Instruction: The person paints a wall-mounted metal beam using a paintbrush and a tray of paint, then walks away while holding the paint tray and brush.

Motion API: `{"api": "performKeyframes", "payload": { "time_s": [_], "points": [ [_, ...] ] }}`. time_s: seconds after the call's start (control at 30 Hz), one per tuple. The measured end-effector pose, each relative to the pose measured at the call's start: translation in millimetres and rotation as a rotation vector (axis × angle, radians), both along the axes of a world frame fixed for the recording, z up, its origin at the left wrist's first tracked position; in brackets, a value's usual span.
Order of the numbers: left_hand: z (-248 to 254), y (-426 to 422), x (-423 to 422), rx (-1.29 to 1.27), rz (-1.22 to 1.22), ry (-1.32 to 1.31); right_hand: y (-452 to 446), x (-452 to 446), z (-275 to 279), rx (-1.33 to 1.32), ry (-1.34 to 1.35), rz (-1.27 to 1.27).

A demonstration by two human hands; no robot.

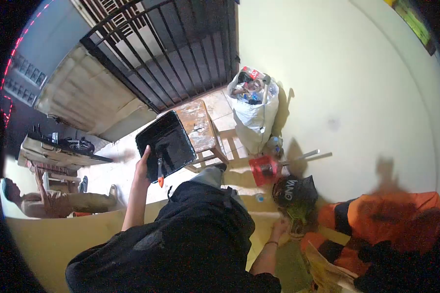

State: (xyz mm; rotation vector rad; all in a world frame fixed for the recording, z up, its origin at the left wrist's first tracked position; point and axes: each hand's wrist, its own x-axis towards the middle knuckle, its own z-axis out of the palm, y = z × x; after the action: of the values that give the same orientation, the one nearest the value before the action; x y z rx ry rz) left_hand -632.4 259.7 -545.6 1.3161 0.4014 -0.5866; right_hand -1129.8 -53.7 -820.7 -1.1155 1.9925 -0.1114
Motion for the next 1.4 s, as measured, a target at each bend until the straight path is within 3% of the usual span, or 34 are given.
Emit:
{"api": "performKeyframes", "payload": {
  "time_s": [0.07,0.17,0.33,0.43,0.47,0.53,0.6,0.83,0.9,0.93,1.0,1.2,1.3,1.4],
  "points": [
    [9.6,-0.7,-4.0,-0.052,0.07,0.013,-20.8,35.8,14.7,-0.004,-0.027,0.068],
    [10.7,2.3,-4.7,-0.031,0.114,0.017,-27.6,73.1,3.1,-0.29,-0.018,0.355],
    [13.0,15.8,-19.1,-0.06,0.141,0.013,-11.9,83.3,13.5,-0.349,0.009,0.731],
    [5.4,18.1,-13.5,-0.034,0.136,0.052,19.5,79.0,43.1,-0.192,0.102,0.606],
    [7.2,19.2,-13.6,-0.009,0.142,0.065,29.7,62.2,36.5,-0.15,0.131,0.634],
    [18.6,14.3,-10.8,-0.019,0.127,0.04,39.4,18.4,-10.8,0.217,0.056,0.5],
    [22.0,-0.8,0.8,0.048,0.083,0.099,65.9,9.0,-13.7,0.146,0.117,0.255],
    [27.9,-46.1,34.5,-0.029,-0.126,0.086,139.1,-9.4,29.5,0.285,0.153,0.017],
    [24.2,-60.5,43.1,-0.042,-0.159,0.127,149.5,18.7,78.6,0.216,0.193,0.181],
    [27.1,-57.3,44.7,-0.04,-0.163,0.146,164.5,14.9,71.1,0.196,0.143,0.151],
    [31.4,-56.1,48.4,-0.024,-0.195,0.134,191.3,-12.8,12.7,-0.061,0.154,0.347],
    [24.5,-20.3,62.5,-0.004,-0.127,0.126,200.4,-6.8,-33.1,-0.031,0.188,0.516],
    [19.8,-6.3,72.8,0.031,-0.115,0.145,187.0,29.3,10.8,-0.206,0.205,0.494],
    [18.4,1.0,81.3,0.03,-0.11,0.155,162.8,47.5,34.7,-0.058,0.089,0.344]
  ]
}}
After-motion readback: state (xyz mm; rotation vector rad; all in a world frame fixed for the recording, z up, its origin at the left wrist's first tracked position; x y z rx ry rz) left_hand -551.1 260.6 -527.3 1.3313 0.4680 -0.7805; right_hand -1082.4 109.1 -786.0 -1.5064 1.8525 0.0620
